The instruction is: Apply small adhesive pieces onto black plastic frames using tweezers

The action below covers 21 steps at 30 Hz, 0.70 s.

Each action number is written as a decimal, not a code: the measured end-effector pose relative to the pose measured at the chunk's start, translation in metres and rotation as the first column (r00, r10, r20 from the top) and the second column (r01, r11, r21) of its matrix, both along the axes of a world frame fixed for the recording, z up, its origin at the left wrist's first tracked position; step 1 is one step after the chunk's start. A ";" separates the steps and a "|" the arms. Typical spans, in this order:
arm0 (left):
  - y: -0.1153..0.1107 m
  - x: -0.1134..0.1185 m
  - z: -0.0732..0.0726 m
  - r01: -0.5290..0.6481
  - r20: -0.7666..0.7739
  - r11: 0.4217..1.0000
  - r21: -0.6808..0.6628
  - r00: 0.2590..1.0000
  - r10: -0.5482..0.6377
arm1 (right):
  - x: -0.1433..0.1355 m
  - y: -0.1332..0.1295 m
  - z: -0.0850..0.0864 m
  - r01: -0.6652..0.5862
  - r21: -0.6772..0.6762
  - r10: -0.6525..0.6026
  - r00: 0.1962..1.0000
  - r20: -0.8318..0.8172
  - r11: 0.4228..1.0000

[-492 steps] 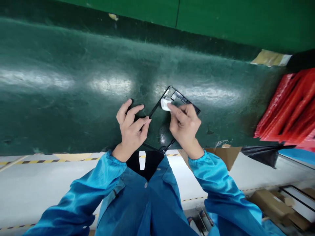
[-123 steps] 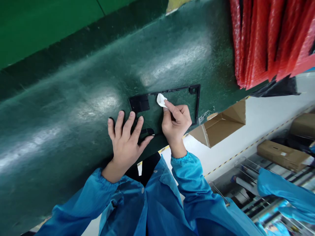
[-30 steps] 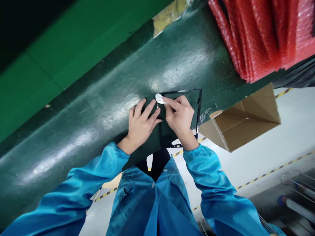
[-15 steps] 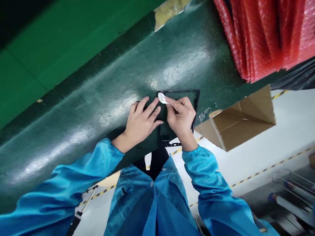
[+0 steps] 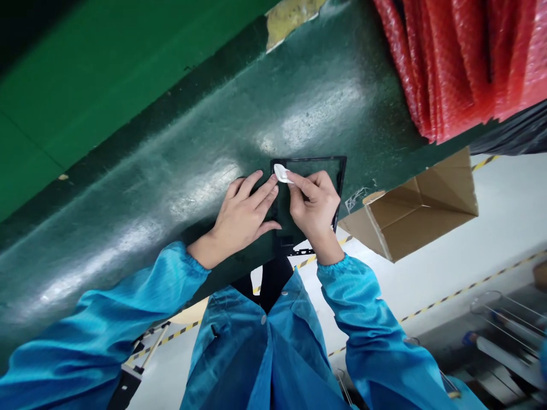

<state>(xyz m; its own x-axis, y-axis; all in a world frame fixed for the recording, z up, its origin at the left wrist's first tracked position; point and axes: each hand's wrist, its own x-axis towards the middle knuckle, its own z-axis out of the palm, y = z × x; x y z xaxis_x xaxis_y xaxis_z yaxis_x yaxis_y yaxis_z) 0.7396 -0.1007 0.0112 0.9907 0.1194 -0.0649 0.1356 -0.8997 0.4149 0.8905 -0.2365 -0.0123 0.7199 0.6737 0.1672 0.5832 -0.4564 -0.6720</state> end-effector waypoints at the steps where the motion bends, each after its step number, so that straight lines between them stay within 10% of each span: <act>1: 0.000 0.000 0.000 0.001 0.002 1.000 0.008 1.000 -0.001 | -0.001 0.002 -0.001 -0.013 -0.007 0.013 1.000 0.001 1.000; 21: 0.001 0.006 0.013 0.020 -0.084 0.999 -0.036 0.996 -0.022 | -0.007 0.011 -0.004 0.029 -0.021 -0.028 0.997 0.071 0.999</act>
<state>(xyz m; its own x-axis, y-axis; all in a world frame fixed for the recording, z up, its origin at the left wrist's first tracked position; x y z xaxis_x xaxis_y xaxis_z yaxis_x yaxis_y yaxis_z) 0.7458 -0.0999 0.0240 0.9838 0.0948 -0.1521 0.1527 -0.8878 0.4341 0.8834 -0.2251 -0.0159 0.7258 0.6571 0.2035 0.6152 -0.4876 -0.6195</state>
